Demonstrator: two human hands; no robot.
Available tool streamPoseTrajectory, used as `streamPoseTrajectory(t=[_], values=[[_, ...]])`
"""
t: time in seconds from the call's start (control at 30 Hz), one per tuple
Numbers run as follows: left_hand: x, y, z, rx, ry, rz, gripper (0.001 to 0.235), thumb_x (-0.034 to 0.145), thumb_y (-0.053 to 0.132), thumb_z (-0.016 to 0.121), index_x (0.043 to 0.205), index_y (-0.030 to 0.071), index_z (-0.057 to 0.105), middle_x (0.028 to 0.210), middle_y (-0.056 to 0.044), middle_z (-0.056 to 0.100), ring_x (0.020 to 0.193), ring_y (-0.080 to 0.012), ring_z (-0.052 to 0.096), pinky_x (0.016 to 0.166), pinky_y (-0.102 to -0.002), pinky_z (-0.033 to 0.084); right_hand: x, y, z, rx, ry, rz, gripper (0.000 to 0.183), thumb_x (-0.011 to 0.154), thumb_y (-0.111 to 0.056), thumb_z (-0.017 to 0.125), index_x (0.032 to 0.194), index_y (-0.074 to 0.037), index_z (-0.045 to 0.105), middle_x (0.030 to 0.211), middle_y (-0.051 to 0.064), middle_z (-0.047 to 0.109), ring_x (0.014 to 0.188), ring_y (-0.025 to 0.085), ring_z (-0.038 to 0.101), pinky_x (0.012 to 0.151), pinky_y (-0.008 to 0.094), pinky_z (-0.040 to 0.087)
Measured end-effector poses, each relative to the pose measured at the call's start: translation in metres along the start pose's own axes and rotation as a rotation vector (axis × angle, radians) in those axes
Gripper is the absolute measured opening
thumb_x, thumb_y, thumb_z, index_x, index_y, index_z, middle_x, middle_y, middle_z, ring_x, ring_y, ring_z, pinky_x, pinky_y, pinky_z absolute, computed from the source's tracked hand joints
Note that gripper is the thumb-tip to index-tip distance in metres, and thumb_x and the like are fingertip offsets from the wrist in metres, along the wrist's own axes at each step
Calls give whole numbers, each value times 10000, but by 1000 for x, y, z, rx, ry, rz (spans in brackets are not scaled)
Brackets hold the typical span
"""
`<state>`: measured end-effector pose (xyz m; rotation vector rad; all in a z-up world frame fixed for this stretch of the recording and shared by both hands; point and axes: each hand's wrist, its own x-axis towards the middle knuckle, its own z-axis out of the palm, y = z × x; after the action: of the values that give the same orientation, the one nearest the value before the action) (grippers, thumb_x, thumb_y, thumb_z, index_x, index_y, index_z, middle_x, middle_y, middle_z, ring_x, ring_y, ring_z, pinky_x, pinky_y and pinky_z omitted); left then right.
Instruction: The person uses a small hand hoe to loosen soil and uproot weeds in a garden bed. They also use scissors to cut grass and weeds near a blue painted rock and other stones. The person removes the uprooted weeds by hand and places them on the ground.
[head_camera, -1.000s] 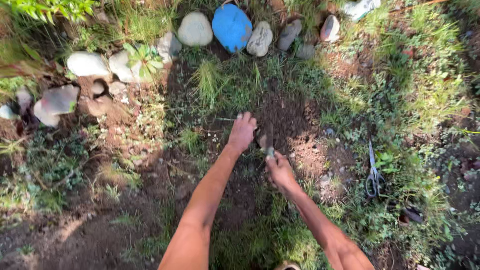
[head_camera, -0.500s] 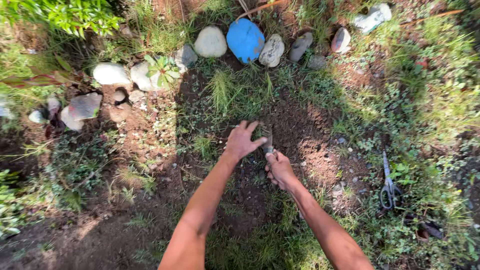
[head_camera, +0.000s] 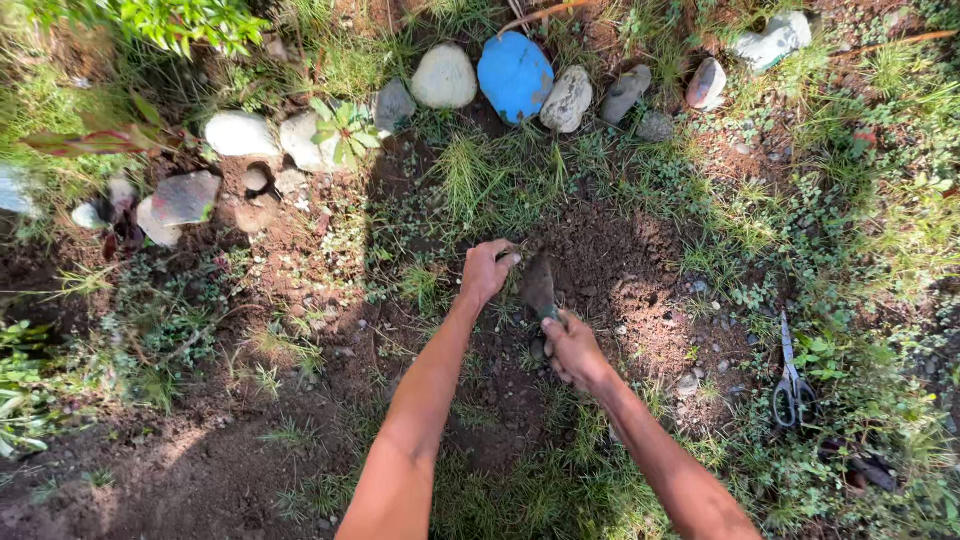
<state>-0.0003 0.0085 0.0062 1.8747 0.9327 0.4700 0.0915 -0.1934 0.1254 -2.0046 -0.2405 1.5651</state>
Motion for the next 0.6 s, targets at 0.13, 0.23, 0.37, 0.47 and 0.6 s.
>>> streamPoseTrajectory(t=[0.13, 0.23, 0.37, 0.47, 0.6], values=[[4, 22, -10, -93, -57, 7, 307, 850, 214, 774, 1137, 104, 759, 1102, -143, 769, 1010, -298, 742, 917, -407, 561, 10, 8, -12, -107, 74, -113, 591, 1015, -349, 516, 1561, -164, 387, 753, 27, 581, 469, 96, 444, 384, 268, 381], [14, 35, -35, -270, -104, -111, 271, 877, 230, 753, 1129, 131, 776, 1016, -143, 767, 932, -316, 706, 844, -429, 558, 5, 27, -15, -221, 189, -273, 561, 1026, -353, 541, 1538, -146, 445, 811, 4, 618, 555, 98, 538, 498, 274, 460], [30, 33, -78, 247, -349, -72, 250, 865, 245, 711, 1108, 219, 767, 981, -72, 767, 912, -257, 723, 806, -415, 538, 1, 33, -23, -387, 318, -330, 553, 1016, -363, 488, 1528, -169, 416, 787, 16, 650, 608, 156, 636, 568, 343, 569], [20, 21, -96, 863, -232, -150, 228, 941, 155, 585, 1103, 157, 745, 1067, -106, 738, 968, -316, 705, 791, -487, 559, 4, 32, -35, -483, 344, -296, 574, 1002, -398, 513, 1529, -186, 424, 754, 39, 666, 591, 150, 628, 584, 345, 558], [-3, 38, -104, 1238, -300, -65, 223, 858, 218, 616, 1014, 158, 764, 1147, -77, 660, 1120, -267, 619, 933, -449, 501, -5, 36, -41, -328, 354, -185, 597, 1013, -343, 539, 1567, -166, 404, 769, 56, 613, 530, 129, 485, 455, 325, 422]])
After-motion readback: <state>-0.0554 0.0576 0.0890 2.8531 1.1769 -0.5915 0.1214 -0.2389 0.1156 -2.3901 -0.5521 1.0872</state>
